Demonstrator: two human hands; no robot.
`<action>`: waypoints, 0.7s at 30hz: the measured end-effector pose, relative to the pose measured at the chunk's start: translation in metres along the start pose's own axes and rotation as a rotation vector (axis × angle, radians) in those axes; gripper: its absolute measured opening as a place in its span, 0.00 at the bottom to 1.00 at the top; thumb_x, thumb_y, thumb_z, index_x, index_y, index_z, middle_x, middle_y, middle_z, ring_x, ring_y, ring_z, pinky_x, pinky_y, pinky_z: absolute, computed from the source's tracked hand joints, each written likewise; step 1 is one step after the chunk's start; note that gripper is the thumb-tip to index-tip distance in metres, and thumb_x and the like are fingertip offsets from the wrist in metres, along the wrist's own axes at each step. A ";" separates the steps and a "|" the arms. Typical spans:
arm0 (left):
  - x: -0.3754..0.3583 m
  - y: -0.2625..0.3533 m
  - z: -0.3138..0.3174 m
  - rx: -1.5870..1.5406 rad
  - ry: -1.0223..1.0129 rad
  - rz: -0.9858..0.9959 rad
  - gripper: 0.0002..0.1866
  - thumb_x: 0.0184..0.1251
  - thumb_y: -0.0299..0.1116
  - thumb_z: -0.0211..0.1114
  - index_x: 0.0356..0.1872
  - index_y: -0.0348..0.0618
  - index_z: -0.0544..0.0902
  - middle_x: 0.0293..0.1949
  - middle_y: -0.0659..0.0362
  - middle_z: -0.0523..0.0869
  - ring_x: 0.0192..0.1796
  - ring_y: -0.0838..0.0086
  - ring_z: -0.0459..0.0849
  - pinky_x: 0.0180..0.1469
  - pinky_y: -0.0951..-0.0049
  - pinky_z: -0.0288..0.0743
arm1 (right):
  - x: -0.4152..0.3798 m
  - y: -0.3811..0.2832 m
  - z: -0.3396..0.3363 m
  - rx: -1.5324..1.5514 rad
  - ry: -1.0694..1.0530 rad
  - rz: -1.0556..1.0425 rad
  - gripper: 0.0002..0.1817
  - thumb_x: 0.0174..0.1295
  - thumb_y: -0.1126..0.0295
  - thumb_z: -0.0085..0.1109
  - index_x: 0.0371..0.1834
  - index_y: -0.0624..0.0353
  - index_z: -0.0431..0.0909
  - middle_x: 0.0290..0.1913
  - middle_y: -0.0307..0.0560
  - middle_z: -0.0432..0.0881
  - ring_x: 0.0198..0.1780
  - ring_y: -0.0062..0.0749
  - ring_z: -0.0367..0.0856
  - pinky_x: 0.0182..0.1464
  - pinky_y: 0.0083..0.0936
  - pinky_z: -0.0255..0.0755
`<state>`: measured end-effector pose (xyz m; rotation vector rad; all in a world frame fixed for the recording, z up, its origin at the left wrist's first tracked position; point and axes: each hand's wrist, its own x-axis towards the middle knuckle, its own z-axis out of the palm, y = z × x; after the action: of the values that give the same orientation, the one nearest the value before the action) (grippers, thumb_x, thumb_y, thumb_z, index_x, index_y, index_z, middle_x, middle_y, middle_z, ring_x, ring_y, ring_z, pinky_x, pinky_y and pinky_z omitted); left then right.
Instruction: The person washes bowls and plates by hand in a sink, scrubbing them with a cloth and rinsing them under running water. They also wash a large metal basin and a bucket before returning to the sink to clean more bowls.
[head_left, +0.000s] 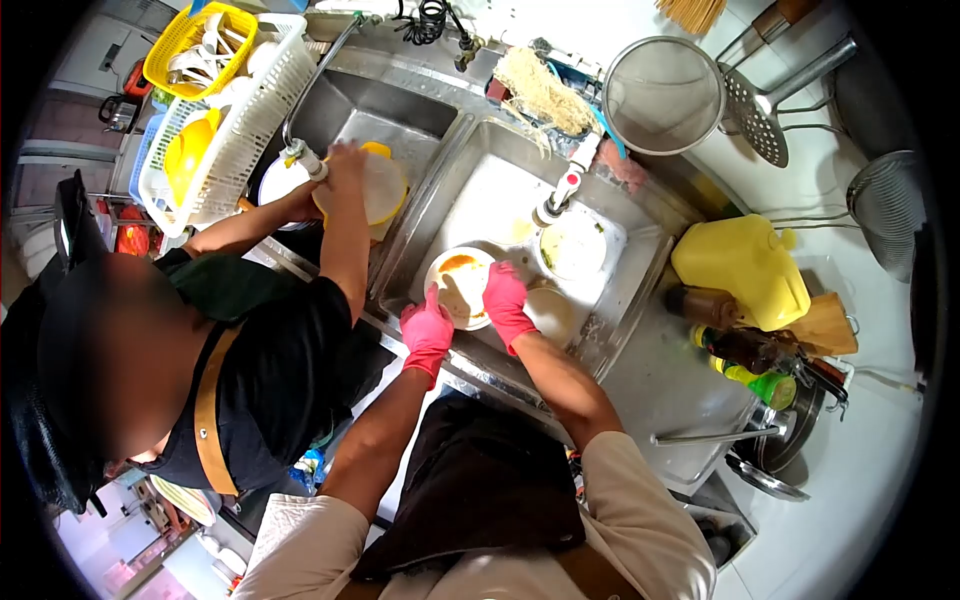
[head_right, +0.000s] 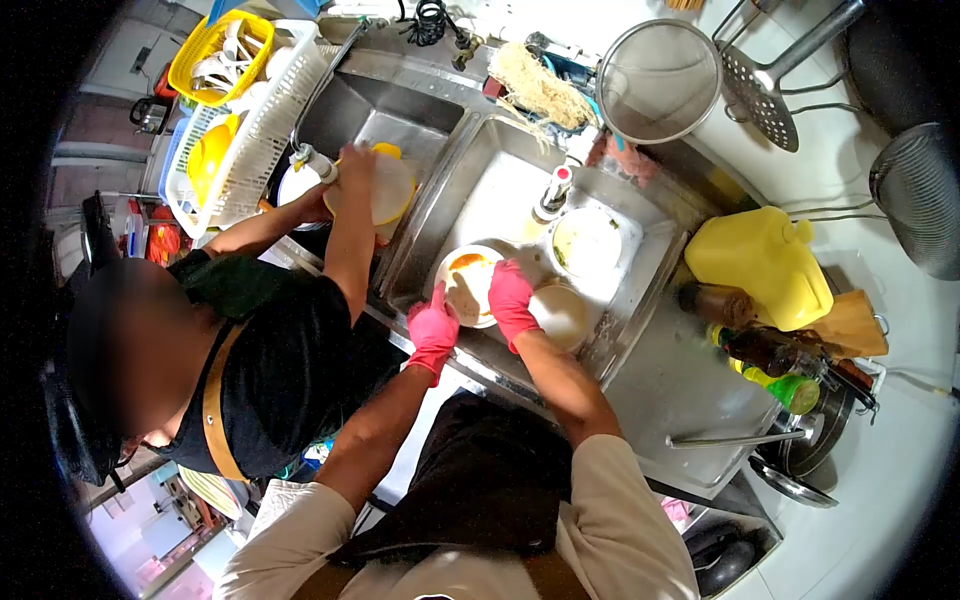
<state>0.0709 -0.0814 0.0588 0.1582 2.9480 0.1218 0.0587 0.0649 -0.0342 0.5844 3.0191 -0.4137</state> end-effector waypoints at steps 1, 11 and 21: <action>-0.001 0.000 0.000 -0.011 0.008 0.000 0.25 0.57 0.36 0.57 0.59 0.53 0.70 0.30 0.54 0.85 0.34 0.60 0.82 0.50 0.61 0.70 | -0.006 -0.004 0.026 0.031 -0.089 -0.136 0.17 0.47 0.68 0.60 0.41 0.60 0.73 0.36 0.50 0.81 0.30 0.44 0.82 0.29 0.35 0.75; 0.001 0.000 0.001 0.011 0.012 0.012 0.26 0.58 0.36 0.56 0.60 0.49 0.70 0.30 0.54 0.85 0.31 0.62 0.83 0.47 0.64 0.71 | 0.039 0.002 -0.018 0.104 -0.222 -0.068 0.15 0.49 0.70 0.56 0.42 0.57 0.74 0.41 0.53 0.78 0.43 0.45 0.79 0.42 0.36 0.75; 0.001 -0.003 -0.002 -0.118 0.127 0.074 0.26 0.56 0.35 0.57 0.58 0.46 0.72 0.33 0.54 0.86 0.33 0.61 0.83 0.46 0.63 0.71 | 0.019 0.013 0.094 0.095 -0.209 -0.355 0.19 0.52 0.67 0.58 0.48 0.61 0.76 0.45 0.57 0.81 0.44 0.42 0.83 0.42 0.36 0.78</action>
<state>0.0697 -0.0846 0.0601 0.2508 3.0513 0.3274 0.0447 0.0585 -0.1297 -0.0004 2.9061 -0.5927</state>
